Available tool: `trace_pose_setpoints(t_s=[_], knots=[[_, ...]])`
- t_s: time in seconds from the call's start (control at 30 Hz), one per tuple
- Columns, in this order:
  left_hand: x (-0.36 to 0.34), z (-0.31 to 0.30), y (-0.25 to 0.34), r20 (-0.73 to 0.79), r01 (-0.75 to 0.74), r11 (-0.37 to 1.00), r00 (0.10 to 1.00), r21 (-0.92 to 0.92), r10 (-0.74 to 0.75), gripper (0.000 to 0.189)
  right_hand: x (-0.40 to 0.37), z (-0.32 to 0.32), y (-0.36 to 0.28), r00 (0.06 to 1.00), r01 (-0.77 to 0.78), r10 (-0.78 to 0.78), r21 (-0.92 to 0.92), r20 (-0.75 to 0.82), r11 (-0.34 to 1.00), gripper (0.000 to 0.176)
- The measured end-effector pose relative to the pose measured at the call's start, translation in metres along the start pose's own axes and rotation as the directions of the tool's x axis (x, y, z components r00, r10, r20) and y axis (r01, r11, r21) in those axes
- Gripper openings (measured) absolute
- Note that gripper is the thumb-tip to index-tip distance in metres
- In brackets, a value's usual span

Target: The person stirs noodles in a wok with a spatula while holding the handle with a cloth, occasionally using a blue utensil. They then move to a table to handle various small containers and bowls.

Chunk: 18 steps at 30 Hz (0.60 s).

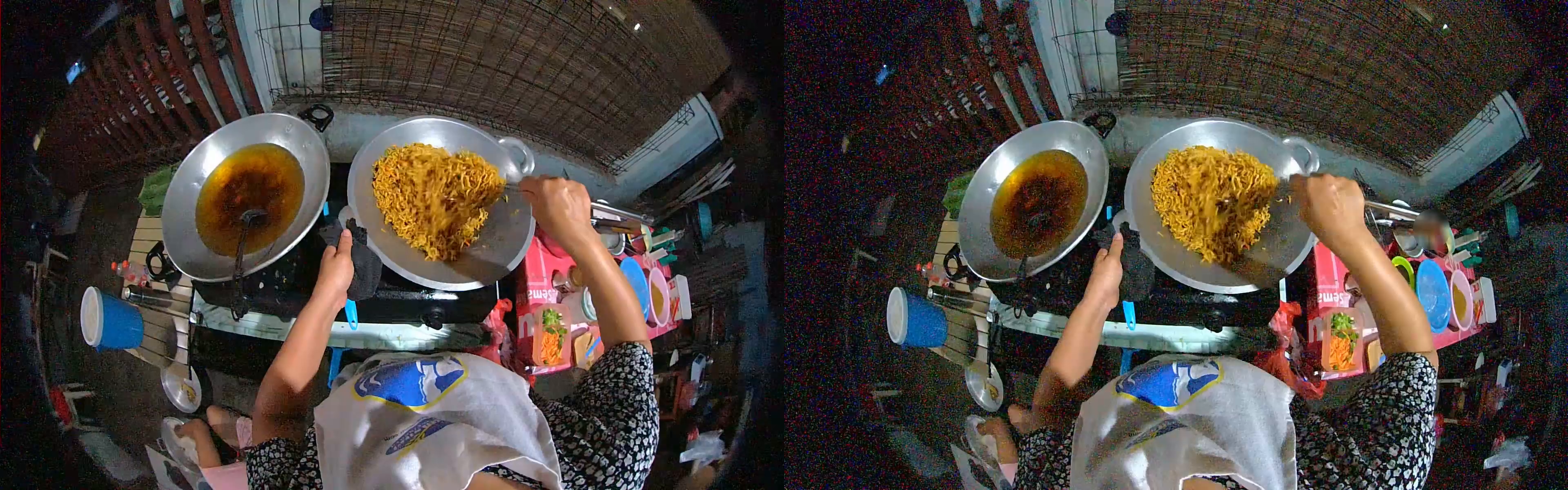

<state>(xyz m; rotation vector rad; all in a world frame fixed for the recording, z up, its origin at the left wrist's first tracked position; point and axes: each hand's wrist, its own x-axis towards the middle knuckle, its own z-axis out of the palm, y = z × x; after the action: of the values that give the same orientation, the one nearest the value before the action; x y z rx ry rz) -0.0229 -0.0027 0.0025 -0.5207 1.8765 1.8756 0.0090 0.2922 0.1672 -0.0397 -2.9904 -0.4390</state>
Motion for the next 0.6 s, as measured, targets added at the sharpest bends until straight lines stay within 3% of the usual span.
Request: trace_pose_setpoints(t_s=[0.1,0.17,0.27,0.33,0.4,0.5,0.57,0.6], knots=[[-0.001,-0.004,0.003,0.098,0.017,0.994,0.995,-0.108,-0.006,0.07,0.001,-0.003,-0.001,0.996,0.025,-0.033,-0.101,-0.079,0.995,0.012],[0.016,-0.007,-0.015,0.096,-0.009,0.993,0.995,-0.117,0.021,0.065,0.003,0.006,-0.002,0.949,0.145,-0.195,-0.21,-0.246,0.967,0.014],[0.004,-0.002,-0.001,0.034,-0.037,0.996,0.999,-0.083,0.04,0.059,0.006,-0.004,-0.004,0.906,0.213,-0.302,-0.296,-0.297,0.931,0.013],[-0.004,-0.001,0.003,-0.024,-0.021,0.999,1.0,-0.036,0.02,0.059,0.007,-0.005,-0.006,0.911,0.232,-0.316,-0.303,-0.264,0.924,0.014],[-0.001,-0.002,0.001,0.044,-0.031,0.995,0.998,-0.092,0.035,0.067,0.01,-0.004,-0.003,0.916,0.246,-0.326,-0.314,-0.234,0.917,0.015],[-0.001,-0.001,-0.001,0.016,-0.038,0.994,0.999,-0.098,0.04,0.068,0.017,0.0,0.007,0.863,0.317,-0.413,-0.325,-0.29,0.891,0.013],[0.002,-0.002,-0.005,0.007,-0.041,0.995,0.999,-0.085,0.042,0.069,0.018,-0.009,0.013,0.971,0.173,-0.208,-0.251,-0.117,0.952,0.011],[0.001,-0.002,-0.002,-0.003,-0.048,0.996,0.999,-0.072,0.048,0.07,0.021,-0.016,0.017,0.987,0.15,-0.161,-0.299,-0.013,0.942,0.011]])
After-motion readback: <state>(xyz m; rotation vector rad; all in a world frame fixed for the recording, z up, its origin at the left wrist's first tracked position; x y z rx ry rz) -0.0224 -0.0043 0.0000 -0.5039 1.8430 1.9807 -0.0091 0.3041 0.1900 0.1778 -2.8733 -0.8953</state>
